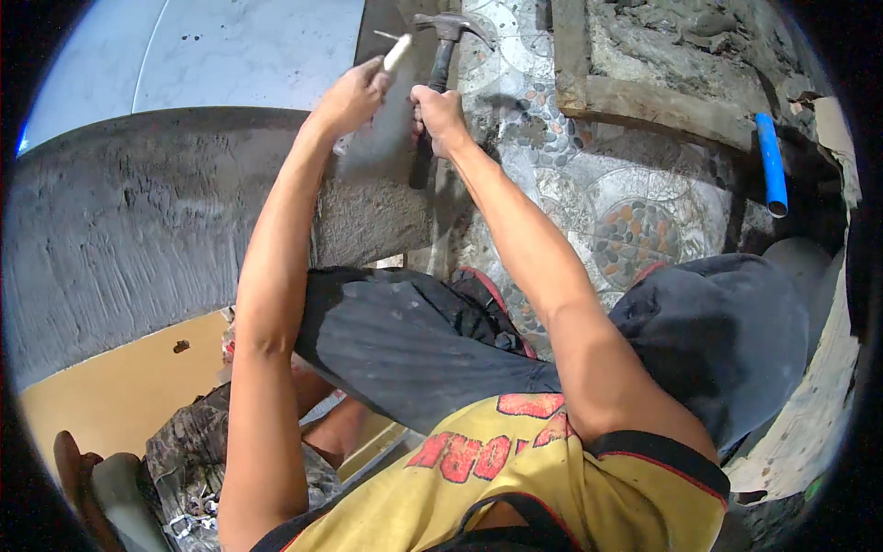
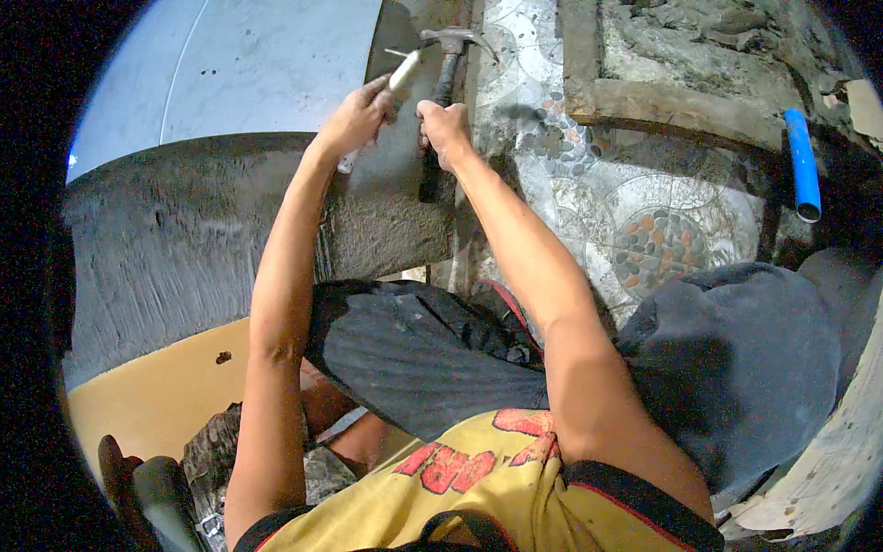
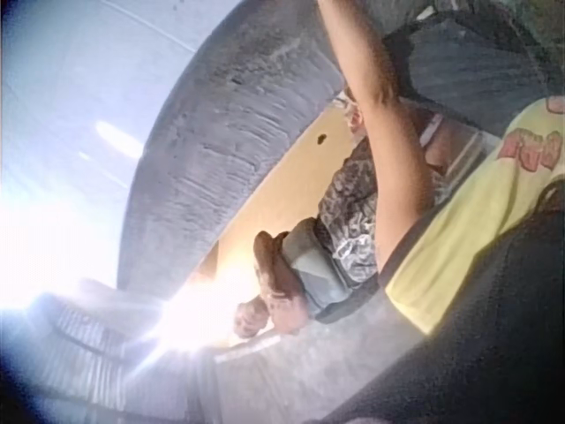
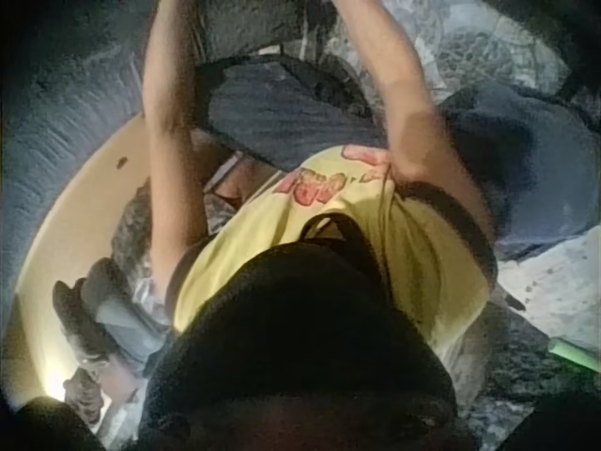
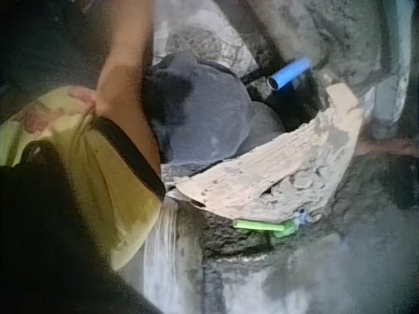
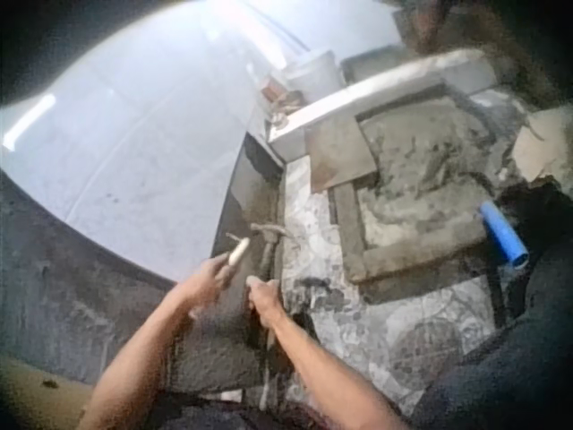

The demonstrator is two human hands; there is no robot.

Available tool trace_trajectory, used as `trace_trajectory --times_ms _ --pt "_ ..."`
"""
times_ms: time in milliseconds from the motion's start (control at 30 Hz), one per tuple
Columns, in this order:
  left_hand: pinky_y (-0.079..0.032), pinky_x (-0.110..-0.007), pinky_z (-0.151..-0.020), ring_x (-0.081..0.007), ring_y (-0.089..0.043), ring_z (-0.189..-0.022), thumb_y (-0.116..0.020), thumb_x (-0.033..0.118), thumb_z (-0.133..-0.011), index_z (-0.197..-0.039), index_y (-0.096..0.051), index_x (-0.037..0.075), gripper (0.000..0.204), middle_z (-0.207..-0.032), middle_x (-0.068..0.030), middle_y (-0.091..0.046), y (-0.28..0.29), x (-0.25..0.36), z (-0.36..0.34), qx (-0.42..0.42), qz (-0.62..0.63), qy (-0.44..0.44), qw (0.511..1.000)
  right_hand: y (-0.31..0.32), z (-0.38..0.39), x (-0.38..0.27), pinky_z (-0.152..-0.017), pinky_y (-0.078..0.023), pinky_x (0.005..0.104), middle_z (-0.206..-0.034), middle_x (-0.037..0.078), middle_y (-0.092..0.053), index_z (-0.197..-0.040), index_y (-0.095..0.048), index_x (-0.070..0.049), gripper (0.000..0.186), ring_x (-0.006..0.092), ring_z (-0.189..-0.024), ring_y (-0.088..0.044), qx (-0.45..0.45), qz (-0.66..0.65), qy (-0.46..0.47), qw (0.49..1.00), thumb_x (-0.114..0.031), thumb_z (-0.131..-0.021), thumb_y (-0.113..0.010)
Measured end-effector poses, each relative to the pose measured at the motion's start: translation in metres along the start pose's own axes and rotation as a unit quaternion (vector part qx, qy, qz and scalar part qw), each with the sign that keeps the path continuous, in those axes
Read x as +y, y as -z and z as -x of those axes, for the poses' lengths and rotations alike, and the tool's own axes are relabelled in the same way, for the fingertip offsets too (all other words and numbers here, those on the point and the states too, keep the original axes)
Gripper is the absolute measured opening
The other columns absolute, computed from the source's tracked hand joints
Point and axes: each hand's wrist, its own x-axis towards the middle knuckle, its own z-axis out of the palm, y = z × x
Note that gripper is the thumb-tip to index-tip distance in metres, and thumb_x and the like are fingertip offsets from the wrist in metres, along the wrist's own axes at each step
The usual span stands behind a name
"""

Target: The person holds a hammer and a small tool against a tile edge, striking the tool with the hammer to shape or adjust the tile position.

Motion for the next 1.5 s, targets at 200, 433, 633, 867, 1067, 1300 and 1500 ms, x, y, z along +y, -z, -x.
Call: trace_trajectory --times_ms 200,433,633,867,1067,1300,1500 --pt "-0.045 -0.029 -0.047 -0.0106 -0.048 -0.052 -0.046 0.028 -0.103 -0.144 -0.043 0.001 0.049 -0.066 0.0000 -0.048 -0.006 0.005 0.003 0.084 -0.026 0.000 0.996 0.005 -0.004 -0.002 -0.042 -0.038 0.0351 -0.053 0.000 -0.044 -0.064 -0.052 -0.009 0.018 0.0144 -0.041 -0.043 0.005 -0.047 -0.006 0.999 -0.014 -0.079 -0.061" --pt "-0.045 -0.029 -0.048 -0.0124 -0.052 -0.054 -0.046 0.027 -0.102 -0.141 -0.046 0.000 0.047 -0.068 -0.0038 -0.052 -0.005 -0.010 -0.002 0.095 -0.005 -0.011 0.995 0.004 0.002 -0.006 -0.040 -0.038 0.0330 -0.052 0.004 -0.048 -0.063 -0.052 -0.005 0.019 0.0153 -0.040 -0.045 0.023 -0.101 -0.003 0.995 -0.013 -0.077 -0.063" --pt "-0.051 -0.037 -0.057 -0.0209 -0.062 -0.057 -0.044 0.028 -0.100 -0.137 -0.050 0.002 0.046 -0.072 -0.0113 -0.063 -0.011 -0.005 -0.006 0.152 -0.078 -0.003 0.985 -0.005 0.000 0.005 -0.040 -0.036 0.0347 -0.052 0.003 -0.048 -0.062 -0.051 -0.006 0.021 0.0160 -0.040 -0.043 0.023 -0.127 0.017 0.992 -0.016 -0.077 -0.062" --pt "-0.052 -0.043 -0.067 -0.0296 -0.067 -0.063 -0.044 0.030 -0.099 -0.123 -0.056 0.000 0.040 -0.080 -0.0187 -0.067 -0.005 -0.004 -0.009 0.131 -0.060 0.005 0.990 -0.009 0.001 0.006 -0.040 -0.035 0.0362 -0.053 0.003 -0.046 -0.062 -0.051 -0.007 0.025 0.0173 -0.041 -0.044 -0.010 -0.099 -0.026 0.995 -0.019 -0.080 -0.062" --pt "-0.048 -0.036 -0.052 -0.0171 -0.057 -0.053 -0.045 0.028 -0.102 -0.138 -0.048 0.000 0.046 -0.070 -0.0092 -0.061 -0.006 -0.001 -0.008 0.101 -0.058 0.000 0.993 0.007 -0.018 0.024 -0.043 -0.037 0.0352 -0.060 0.004 -0.054 -0.065 -0.056 -0.006 0.021 0.0156 -0.048 -0.049 -0.010 -0.005 -0.025 1.000 -0.019 -0.081 -0.062" --pt "-0.050 -0.052 -0.079 -0.0456 -0.064 -0.091 -0.045 0.026 -0.098 -0.119 -0.056 0.002 0.034 -0.095 -0.0283 -0.066 -0.007 -0.010 0.001 0.139 -0.111 -0.018 0.984 -0.008 0.013 0.019 -0.040 -0.035 0.0356 -0.053 0.002 -0.045 -0.061 -0.049 -0.009 0.023 0.0180 -0.041 -0.042 -0.026 -0.082 -0.044 0.995 -0.018 -0.081 -0.059" --pt "-0.049 -0.052 -0.079 -0.0459 -0.063 -0.091 -0.044 0.026 -0.099 -0.120 -0.053 0.001 0.034 -0.096 -0.0289 -0.065 -0.006 -0.012 -0.008 0.160 -0.106 -0.031 0.981 -0.006 0.014 0.007 -0.039 -0.035 0.0360 -0.051 0.001 -0.041 -0.058 -0.045 -0.013 0.025 0.0168 -0.039 -0.040 -0.002 -0.086 -0.023 0.996 -0.017 -0.078 -0.059"
